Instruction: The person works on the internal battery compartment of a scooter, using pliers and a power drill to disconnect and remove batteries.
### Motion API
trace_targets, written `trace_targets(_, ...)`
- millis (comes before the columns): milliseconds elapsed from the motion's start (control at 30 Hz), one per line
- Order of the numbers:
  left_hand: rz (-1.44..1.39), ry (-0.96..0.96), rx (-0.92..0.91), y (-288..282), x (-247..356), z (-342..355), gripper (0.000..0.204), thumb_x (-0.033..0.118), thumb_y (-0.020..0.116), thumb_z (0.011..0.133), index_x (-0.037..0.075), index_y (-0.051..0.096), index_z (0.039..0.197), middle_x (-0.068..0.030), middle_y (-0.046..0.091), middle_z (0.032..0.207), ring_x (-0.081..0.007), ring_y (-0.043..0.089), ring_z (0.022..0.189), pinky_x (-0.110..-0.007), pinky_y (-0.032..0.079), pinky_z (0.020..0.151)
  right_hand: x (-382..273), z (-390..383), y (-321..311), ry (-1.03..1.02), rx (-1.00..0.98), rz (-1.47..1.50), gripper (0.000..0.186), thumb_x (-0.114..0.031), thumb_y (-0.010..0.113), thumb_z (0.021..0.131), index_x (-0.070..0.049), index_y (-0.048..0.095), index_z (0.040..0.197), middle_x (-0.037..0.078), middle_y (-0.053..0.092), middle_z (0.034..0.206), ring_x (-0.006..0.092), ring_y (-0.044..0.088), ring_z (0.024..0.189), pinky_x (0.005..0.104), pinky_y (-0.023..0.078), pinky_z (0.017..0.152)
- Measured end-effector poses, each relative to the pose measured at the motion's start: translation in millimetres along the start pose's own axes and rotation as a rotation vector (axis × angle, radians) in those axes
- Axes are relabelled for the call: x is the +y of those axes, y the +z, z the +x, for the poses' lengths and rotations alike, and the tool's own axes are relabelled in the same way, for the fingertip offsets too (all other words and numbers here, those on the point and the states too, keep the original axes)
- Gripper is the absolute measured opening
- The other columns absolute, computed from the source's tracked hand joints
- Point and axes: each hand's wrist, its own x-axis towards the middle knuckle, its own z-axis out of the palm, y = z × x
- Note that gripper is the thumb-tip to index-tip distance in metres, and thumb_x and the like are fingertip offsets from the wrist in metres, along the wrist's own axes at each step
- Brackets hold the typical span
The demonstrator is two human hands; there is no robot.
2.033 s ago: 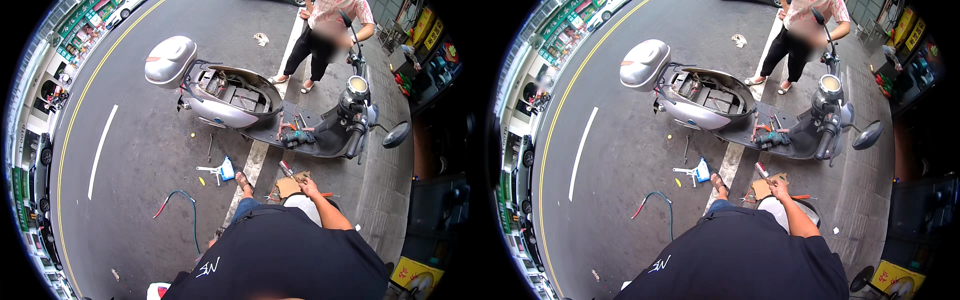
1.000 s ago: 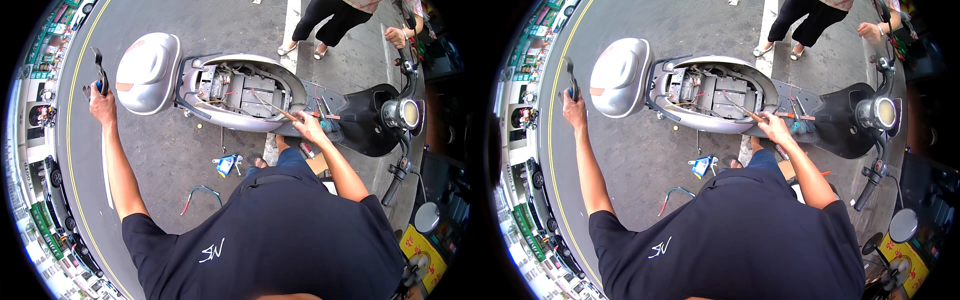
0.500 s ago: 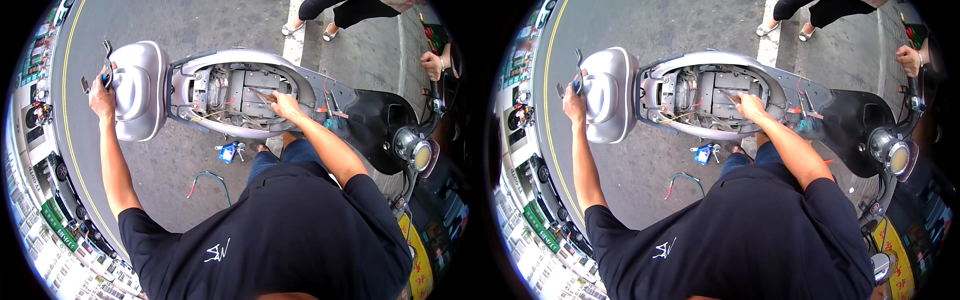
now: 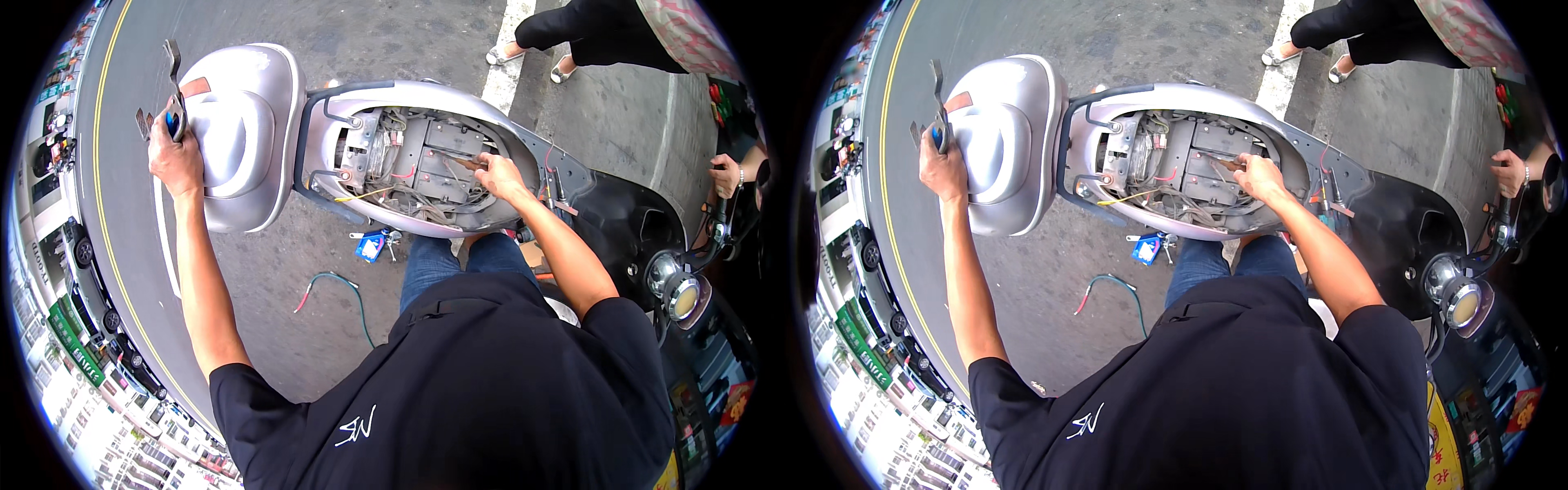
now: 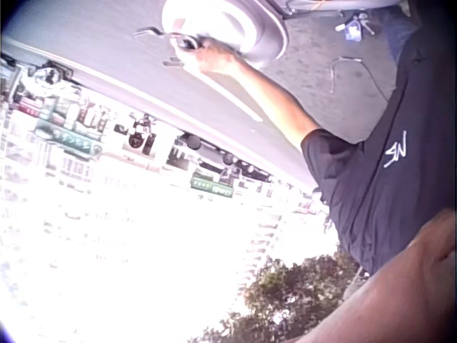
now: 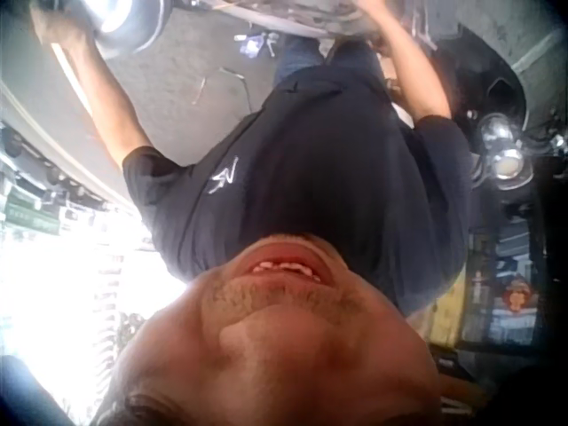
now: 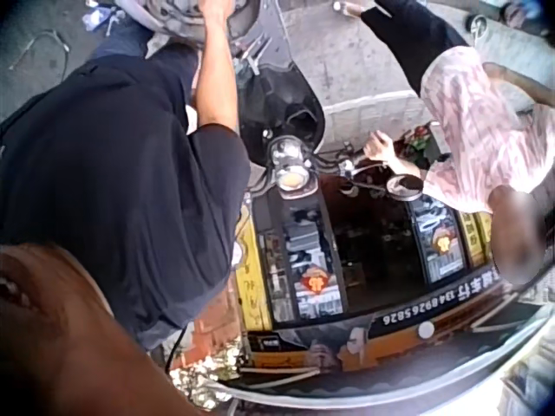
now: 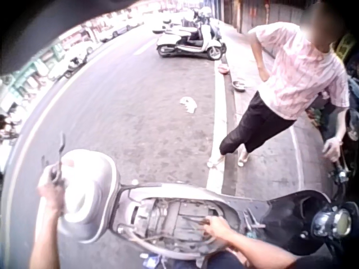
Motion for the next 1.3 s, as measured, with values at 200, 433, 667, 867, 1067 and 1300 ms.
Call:
trace_targets(200,0.078,0.033,-0.002,2.7,-3.8,0.0,0.030,0.014,0.064,0.079,0.012,0.061,0.109,-0.0102,0.068,0.096,-0.0316,0.066,0.087,-0.040,0.052,0.076,-13.6,16.2,7.6,0.021,-0.040,-0.072,0.039,-0.025,0.058,0.079,-0.011,0.063,0.115,0.019,0.067,0.103,0.0330,0.063,0.099,0.0412,0.048,0.088)
trace_targets(433,-0.032,-0.024,-0.008,-3.2,1.2,3.1,0.027,0.012,0.063,0.082,0.009,0.062,0.108,-0.0128,0.068,0.095,-0.0324,0.067,0.088,-0.042,0.052,0.080,-42.3,59.4,12.7,0.182,-0.293,0.096,0.026,-0.018,0.057,0.081,-0.008,0.062,0.105,0.011,0.065,0.076,0.0205,0.059,0.056,0.0362,0.046,0.049)
trace_targets(667,0.003,0.029,0.065,5.6,-10.0,-1.0,0.025,0.027,0.067,0.082,0.014,0.064,0.103,-0.0106,0.068,0.086,-0.0315,0.067,0.078,-0.040,0.052,0.069,-50.4,55.7,25.4,0.354,-0.257,0.308,0.014,-0.012,0.059,0.079,-0.007,0.065,0.090,0.003,0.057,0.062,0.0125,0.047,0.045,0.0297,0.037,0.041)
trace_targets(867,0.018,0.043,0.055,5.9,-7.9,-1.5,0.029,0.032,0.065,0.083,0.013,0.064,0.105,-0.0111,0.069,0.087,-0.0334,0.067,0.079,-0.042,0.051,0.070,-36.0,55.6,46.1,0.321,-0.103,0.236,0.019,-0.019,0.057,0.078,-0.005,0.067,0.087,0.008,0.065,0.071,0.0208,0.059,0.056,0.0340,0.047,0.053)
trace_targets(1067,0.034,0.050,0.061,10.1,-4.0,2.0,0.030,0.035,0.066,0.083,0.014,0.065,0.104,-0.0113,0.069,0.087,-0.0328,0.067,0.079,-0.041,0.051,0.070,-29.2,46.2,60.1,0.300,-0.031,0.144,0.041,-0.024,0.055,0.076,-0.017,0.064,0.116,0.016,0.065,0.111,0.0338,0.061,0.107,0.0392,0.048,0.091)
trace_targets(1300,0.064,0.025,0.032,7.8,-13.3,2.9,0.027,0.031,0.068,0.082,0.014,0.065,0.102,-0.0096,0.069,0.085,-0.0305,0.067,0.077,-0.040,0.051,0.068,-39.3,16.0,76.6,0.329,0.081,0.132,0.043,-0.025,0.057,0.077,-0.022,0.063,0.120,0.016,0.066,0.110,0.0338,0.061,0.105,0.0418,0.048,0.091)
